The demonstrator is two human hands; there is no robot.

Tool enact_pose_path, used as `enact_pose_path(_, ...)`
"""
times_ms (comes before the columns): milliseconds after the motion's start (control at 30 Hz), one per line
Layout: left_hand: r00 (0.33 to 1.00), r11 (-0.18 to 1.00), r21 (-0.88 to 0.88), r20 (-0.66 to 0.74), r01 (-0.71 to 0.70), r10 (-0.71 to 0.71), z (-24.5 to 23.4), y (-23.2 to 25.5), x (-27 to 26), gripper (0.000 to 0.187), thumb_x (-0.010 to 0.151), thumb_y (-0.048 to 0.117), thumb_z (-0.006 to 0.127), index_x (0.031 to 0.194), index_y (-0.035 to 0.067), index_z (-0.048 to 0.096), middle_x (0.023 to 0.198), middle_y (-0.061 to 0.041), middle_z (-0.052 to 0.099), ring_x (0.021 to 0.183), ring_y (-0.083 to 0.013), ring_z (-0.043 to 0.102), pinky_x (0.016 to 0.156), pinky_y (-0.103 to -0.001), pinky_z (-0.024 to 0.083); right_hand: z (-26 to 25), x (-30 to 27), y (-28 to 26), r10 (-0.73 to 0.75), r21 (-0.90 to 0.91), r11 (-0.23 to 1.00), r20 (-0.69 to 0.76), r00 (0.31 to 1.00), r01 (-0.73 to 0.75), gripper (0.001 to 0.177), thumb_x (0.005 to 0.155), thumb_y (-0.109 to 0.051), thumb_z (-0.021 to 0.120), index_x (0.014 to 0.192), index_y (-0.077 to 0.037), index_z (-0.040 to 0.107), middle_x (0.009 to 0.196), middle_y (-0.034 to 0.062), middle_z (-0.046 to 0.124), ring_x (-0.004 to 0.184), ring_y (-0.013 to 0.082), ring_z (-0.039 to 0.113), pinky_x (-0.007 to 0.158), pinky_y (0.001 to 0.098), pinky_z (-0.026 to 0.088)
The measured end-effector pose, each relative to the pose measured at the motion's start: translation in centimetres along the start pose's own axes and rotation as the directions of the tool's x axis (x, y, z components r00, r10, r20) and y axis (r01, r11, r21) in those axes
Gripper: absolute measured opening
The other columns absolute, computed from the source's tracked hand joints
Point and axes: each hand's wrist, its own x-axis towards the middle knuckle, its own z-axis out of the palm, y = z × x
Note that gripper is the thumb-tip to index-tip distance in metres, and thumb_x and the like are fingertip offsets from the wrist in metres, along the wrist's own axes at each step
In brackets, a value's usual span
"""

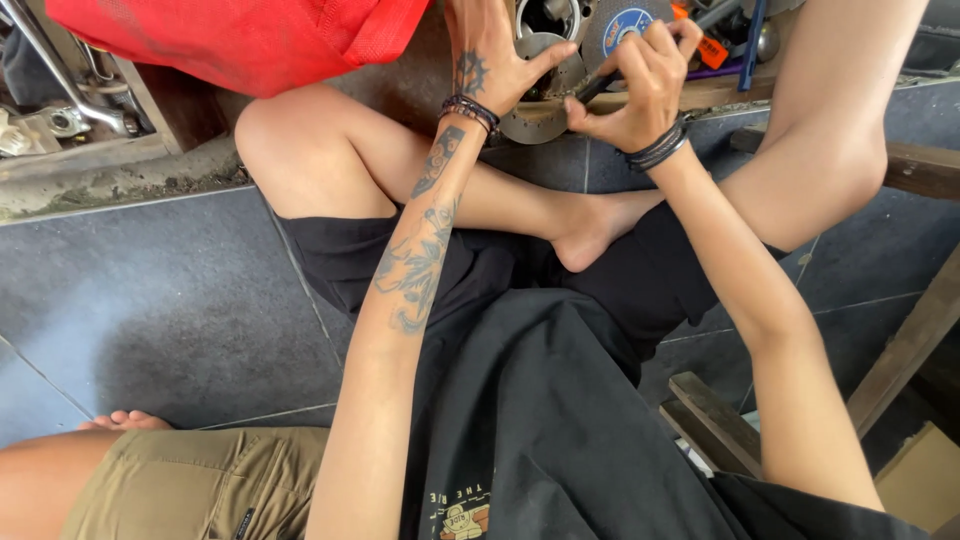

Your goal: Cleaning a motorcycle sprocket using a brush and cleaning fluid while sitting on the floor.

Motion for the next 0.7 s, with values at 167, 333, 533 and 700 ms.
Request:
enact_pose_path(167, 0.999, 0.999, 0.017, 0.020, 0.042, -0.042, -0.1, 0.0, 0.1, 0.129, 0.079, 0.085, 0.086, 0.157, 0.006, 0.020, 0.157, -0.022, 0.035, 0.146, -0.0424, 0.042, 0.125, -0.053, 0.035, -1.0, 1.1, -1.9, -0.085, 0.007, 0.996, 0.159, 0.984, 0.085, 0.043, 0.087, -0.044, 0.082, 0.079, -0.012, 0.055, 0.076, 0.0021, 0.055, 0.076, 0.0239, 0.046, 0.101, 0.0457, 0.033)
enact_pose_path(333, 0.999, 0.999, -0.029, -0.013, 0.036, -0.036, -0.4, 0.5, 0.2, 0.142, 0.078, 0.088, 0.087, 0.167, 0.014, 0.005, 0.172, -0.014, 0.016, 0.160, -0.0386, 0.028, 0.133, -0.054, 0.032, -1.2, 2.0, -3.7, -0.185, 0.084, 0.982, 0.269, 0.945, 0.168, 0.039, 0.081, -0.036, 0.083, 0.075, -0.015, 0.051, 0.076, -0.0005, 0.057, 0.074, 0.0207, 0.047, 0.098, 0.0429, 0.035)
enact_pose_path(533, 0.998, 0.996, -0.084, -0.060, 0.021, -0.026, -0.4, 0.6, 0.6, 0.141, 0.076, 0.083, 0.090, 0.167, 0.016, 0.005, 0.173, -0.012, 0.017, 0.161, -0.0350, 0.029, 0.134, -0.051, 0.033, -0.7, 2.2, -3.9, -0.182, 0.097, 0.982, 0.257, 0.949, 0.162, 0.039, 0.083, -0.038, 0.081, 0.075, -0.017, 0.049, 0.074, -0.0004, 0.057, 0.075, 0.0209, 0.046, 0.098, 0.0434, 0.033)
enact_pose_path(700, 0.998, 0.998, -0.034, -0.049, 0.049, -0.050, 0.2, 0.3, 0.6, 0.145, 0.074, 0.093, 0.082, 0.167, 0.015, 0.004, 0.171, -0.015, 0.017, 0.160, -0.0378, 0.029, 0.132, -0.054, 0.034, -0.1, 0.9, -4.6, -0.165, 0.076, 0.986, 0.219, 0.962, 0.152, 0.043, 0.079, -0.041, 0.083, 0.073, -0.016, 0.048, 0.075, -0.0006, 0.059, 0.076, 0.0212, 0.046, 0.099, 0.0451, 0.034)
